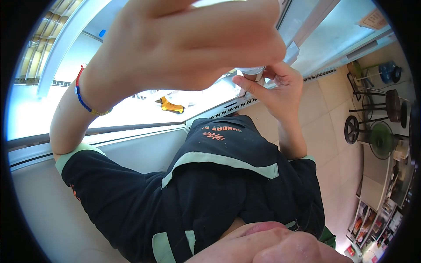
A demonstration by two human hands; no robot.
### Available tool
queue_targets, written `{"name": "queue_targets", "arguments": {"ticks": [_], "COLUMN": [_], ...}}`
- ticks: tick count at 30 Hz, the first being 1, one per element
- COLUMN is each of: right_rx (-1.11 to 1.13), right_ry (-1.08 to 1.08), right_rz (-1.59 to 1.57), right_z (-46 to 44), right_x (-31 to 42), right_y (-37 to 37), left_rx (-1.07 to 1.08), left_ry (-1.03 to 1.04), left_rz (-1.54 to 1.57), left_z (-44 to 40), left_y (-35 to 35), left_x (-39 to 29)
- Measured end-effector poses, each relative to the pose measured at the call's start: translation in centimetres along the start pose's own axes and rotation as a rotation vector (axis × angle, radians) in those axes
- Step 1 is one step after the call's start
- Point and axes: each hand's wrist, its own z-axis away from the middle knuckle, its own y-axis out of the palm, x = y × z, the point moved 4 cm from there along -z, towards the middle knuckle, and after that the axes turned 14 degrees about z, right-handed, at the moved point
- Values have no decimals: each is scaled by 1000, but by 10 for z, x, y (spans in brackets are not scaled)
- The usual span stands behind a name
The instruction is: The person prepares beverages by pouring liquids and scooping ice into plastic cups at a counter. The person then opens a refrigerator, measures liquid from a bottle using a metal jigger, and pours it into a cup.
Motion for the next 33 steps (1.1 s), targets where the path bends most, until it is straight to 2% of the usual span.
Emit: {"name": "queue_targets", "arguments": {"ticks": [2,5,8,11,17,20,24,28,31,33], "right_rx": [15,21,54,31,-21,-19,-13,60,111,113], "right_ry": [14,-45,20,51,33,48,7,34,53,51], "right_rz": [-22,-7,-8,9,3,16,-13,-207,-290,-338], "right_z": [-1,-4,-7,-7,-14,-18,-28,-38,-46,-52], "right_x": [-1,4,7,6,3,2,6,-12,-20,-22], "right_y": [2,4,7,12,18,22,25,34,38,40], "left_rx": [-10,98,66,52,386,380,356,581,704,678], "left_ry": [19,-20,-21,88,492,513,392,173,138,109], "left_rz": [-42,-31,-33,2,-97,-236,-76,-170,-245,-206], "left_z": [0,-4,0,0,26,28,25,7,-5,-8], "left_y": [3,-4,-2,-3,-20,-20,-25,-16,-12,-10], "left_x": [-3,-8,-9,1,18,16,26,23,24,28]}}
